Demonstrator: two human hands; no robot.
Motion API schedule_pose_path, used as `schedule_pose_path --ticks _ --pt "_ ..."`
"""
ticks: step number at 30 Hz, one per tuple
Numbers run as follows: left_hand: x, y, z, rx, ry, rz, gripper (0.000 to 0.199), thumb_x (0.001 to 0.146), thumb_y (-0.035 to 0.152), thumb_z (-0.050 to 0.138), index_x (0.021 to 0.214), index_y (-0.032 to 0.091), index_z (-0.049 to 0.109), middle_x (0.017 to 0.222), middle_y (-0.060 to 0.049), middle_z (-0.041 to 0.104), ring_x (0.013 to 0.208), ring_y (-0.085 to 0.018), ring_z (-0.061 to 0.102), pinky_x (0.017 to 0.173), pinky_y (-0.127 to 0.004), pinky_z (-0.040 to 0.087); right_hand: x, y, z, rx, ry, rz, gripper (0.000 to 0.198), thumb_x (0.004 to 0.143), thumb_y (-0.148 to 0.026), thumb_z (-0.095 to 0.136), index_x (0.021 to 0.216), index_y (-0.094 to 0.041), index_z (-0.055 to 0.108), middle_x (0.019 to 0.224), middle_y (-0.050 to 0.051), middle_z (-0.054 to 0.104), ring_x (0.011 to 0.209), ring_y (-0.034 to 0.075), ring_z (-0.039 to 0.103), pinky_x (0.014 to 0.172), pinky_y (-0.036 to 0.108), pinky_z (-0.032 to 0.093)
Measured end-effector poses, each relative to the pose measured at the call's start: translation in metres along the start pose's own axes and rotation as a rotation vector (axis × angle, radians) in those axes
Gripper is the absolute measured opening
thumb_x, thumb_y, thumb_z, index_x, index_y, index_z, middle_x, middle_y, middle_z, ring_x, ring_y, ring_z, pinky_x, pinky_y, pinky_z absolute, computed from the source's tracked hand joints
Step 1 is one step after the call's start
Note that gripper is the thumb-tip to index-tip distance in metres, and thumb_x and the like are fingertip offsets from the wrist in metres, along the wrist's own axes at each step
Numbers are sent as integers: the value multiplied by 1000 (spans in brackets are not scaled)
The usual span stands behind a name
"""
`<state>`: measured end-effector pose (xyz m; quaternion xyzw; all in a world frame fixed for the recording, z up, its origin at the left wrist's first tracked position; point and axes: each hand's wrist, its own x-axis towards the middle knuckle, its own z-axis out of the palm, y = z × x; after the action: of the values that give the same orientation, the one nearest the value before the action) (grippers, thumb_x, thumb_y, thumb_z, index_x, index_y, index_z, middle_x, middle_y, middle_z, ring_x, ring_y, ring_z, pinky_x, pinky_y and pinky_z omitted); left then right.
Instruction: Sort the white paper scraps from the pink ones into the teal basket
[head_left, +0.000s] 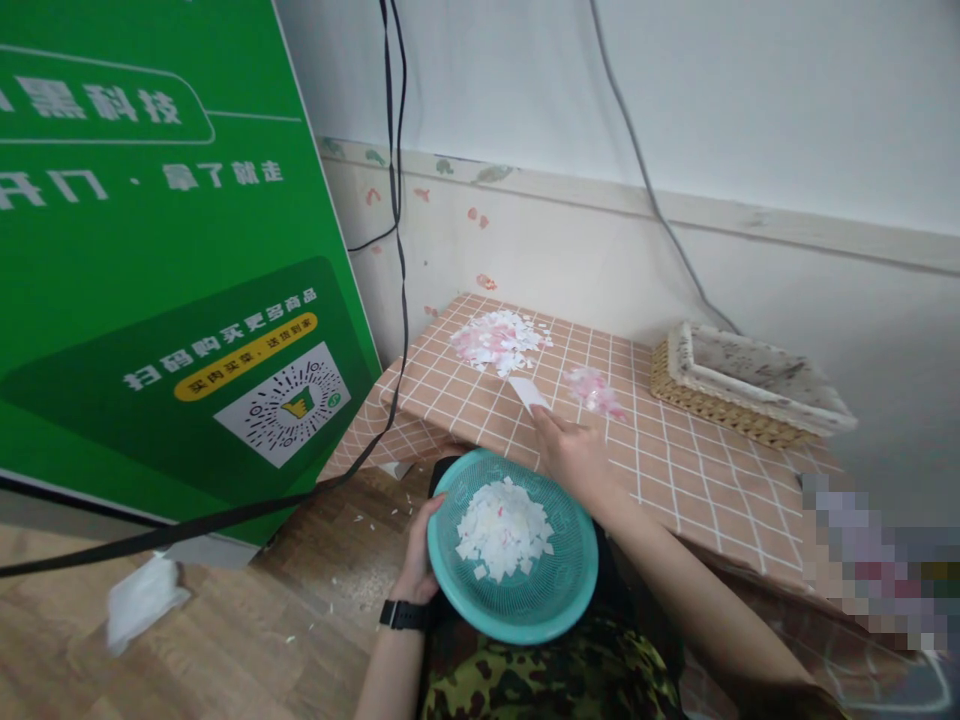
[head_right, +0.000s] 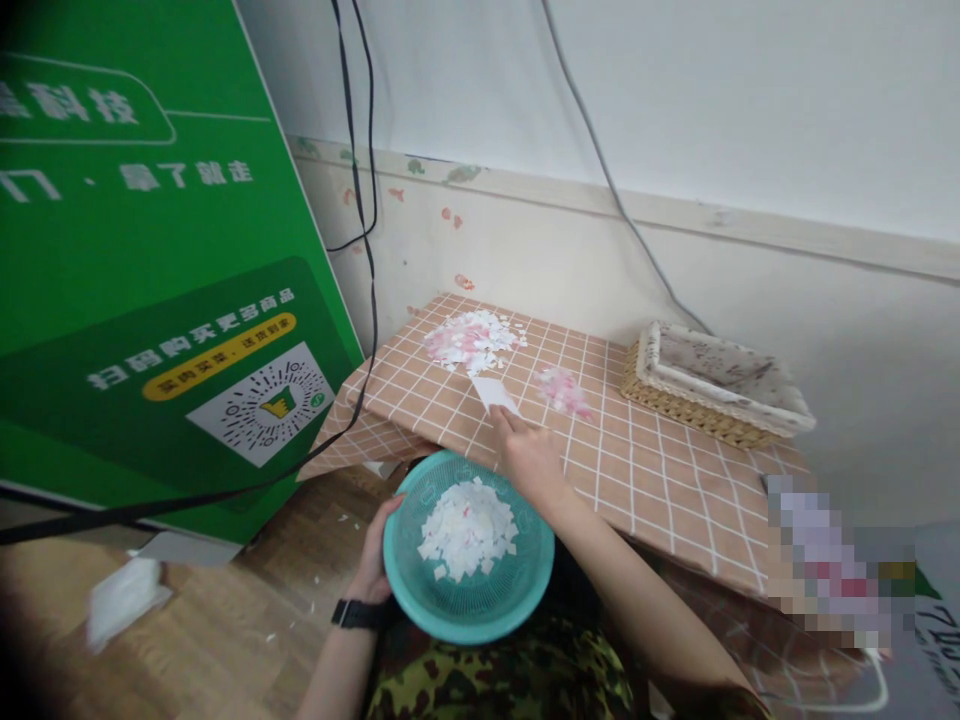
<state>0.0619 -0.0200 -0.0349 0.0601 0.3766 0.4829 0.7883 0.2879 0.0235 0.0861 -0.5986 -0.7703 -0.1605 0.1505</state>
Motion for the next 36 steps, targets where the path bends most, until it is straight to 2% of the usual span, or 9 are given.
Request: schedule_pose_path --ticks 3,6,8,10,13,22,27,36 --pt "1 -5 2 -3 4 -36 24 70 32 66 84 12 67 74 -7 73 68 -21 67 72 -35 51 -6 31 -1 -14 102 181 35 87 -23 43 117 -23 60 85 8 71 62 17 62 57 26 37" --pt "2 -12 7 -5 17 -28 22 70 31 66 80 12 67 71 -7 73 68 -21 67 73 -34 51 -1 60 -4 81 211 370 35 88 -33 42 109 -21 67 68 6 69 55 17 58 53 26 35" --pt "2 -17 11 -3 -1 -9 20 71 31 65 79 13 67 70 -6 73 70 -21 67 74 -34 50 6 76 -7 219 293 474 39 86 -39 43 106 -18 68 65 6 68 54 17 58 52 26 36" --pt "3 -21 15 6 -27 -6 20 72 31 65 79 13 67 69 -6 72 73 -21 67 76 -33 50 16 87 -9 373 340 515 41 84 -42 45 106 -16 69 68 5 68 58 18 59 54 26 38" --pt "5 -24 17 4 -51 5 18 71 29 65 79 13 68 66 -5 72 75 -21 67 78 -32 48 38 94 -10 482 304 481 40 81 -43 50 104 -17 70 73 5 70 62 19 60 56 26 40" --pt "9 -20 12 -22 -82 -27 22 73 33 63 80 13 68 73 -7 73 78 -22 67 81 -33 46 101 88 -4 335 88 269 33 83 -33 47 106 -22 69 79 6 71 67 19 60 59 27 38" --pt "11 -21 10 -54 -131 -50 24 74 33 62 84 12 69 78 -8 74 81 -22 66 82 -33 47 108 100 -3 340 44 176 30 81 -34 50 97 -20 71 74 5 70 63 18 59 58 26 37" --pt "14 -21 7 -44 -99 -16 20 74 31 63 82 13 67 75 -7 73 80 -22 66 78 -33 48 102 114 -3 444 37 144 31 80 -38 53 94 -17 72 78 5 71 66 18 60 60 27 42"
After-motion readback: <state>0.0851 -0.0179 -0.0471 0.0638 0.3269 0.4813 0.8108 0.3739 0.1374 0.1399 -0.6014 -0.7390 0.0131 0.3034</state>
